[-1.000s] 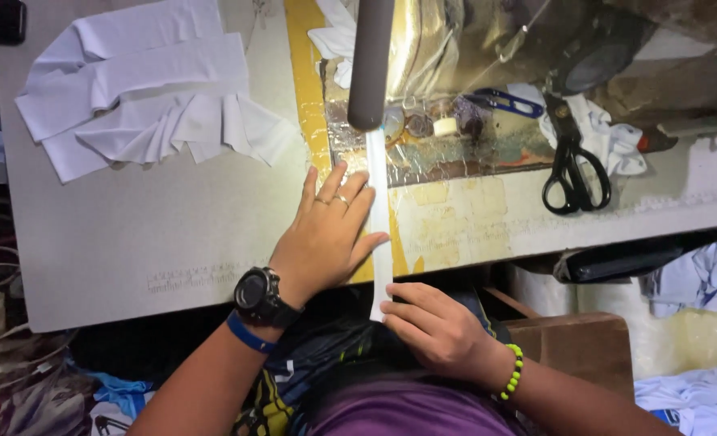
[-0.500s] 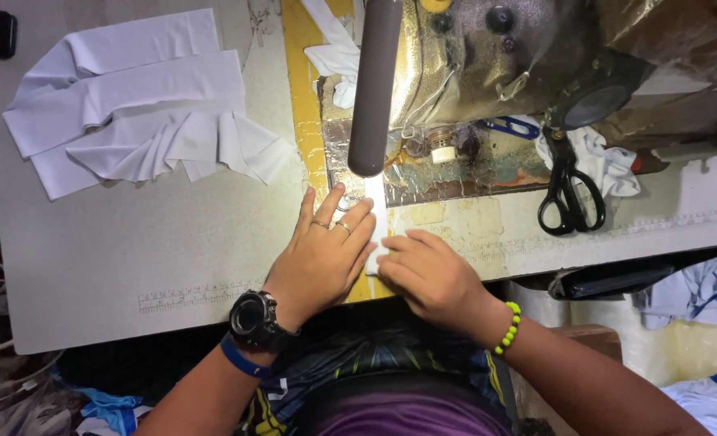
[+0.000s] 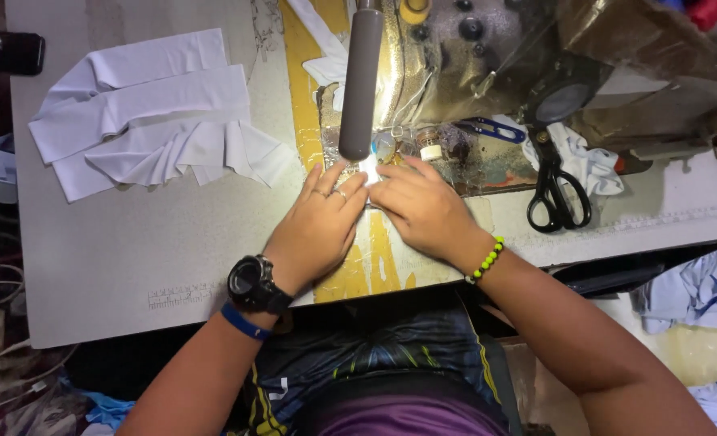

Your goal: A person is seen folding and aligning white fabric strips at a sewing workstation, preparing them for the sewing process.

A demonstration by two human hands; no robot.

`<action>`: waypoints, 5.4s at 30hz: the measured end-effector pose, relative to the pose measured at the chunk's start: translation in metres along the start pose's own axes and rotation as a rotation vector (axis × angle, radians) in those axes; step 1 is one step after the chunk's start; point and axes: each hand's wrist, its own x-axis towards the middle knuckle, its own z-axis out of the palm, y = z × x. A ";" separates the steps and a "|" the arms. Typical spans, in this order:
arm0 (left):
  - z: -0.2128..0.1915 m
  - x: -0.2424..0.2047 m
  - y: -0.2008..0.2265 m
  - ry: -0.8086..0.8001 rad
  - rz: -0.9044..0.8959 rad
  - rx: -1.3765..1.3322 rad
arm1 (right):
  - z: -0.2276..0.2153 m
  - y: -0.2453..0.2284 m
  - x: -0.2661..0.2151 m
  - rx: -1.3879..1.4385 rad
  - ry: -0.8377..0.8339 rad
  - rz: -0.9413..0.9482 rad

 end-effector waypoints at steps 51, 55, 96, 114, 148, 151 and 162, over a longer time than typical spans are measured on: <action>-0.153 -0.087 0.139 0.273 0.250 -0.505 | -0.076 -0.115 -0.073 0.587 -0.106 0.171; -0.199 -0.098 0.132 0.411 0.222 -0.590 | -0.035 -0.168 -0.090 1.033 -0.632 0.417; -0.136 -0.059 0.144 0.486 -0.175 -0.777 | -0.191 -0.160 0.037 0.372 -0.106 0.342; -0.120 -0.008 0.051 -0.012 -0.763 -1.366 | -0.087 -0.153 -0.004 0.960 -0.171 1.102; -0.021 0.057 -0.024 0.125 -0.527 -0.425 | -0.037 -0.077 -0.041 0.054 0.163 -0.065; -0.003 0.057 -0.030 0.101 -0.509 -0.397 | -0.035 -0.073 -0.036 0.149 0.105 -0.084; 0.004 0.043 -0.017 0.329 -0.183 -0.203 | -0.024 -0.067 -0.036 0.124 0.064 -0.033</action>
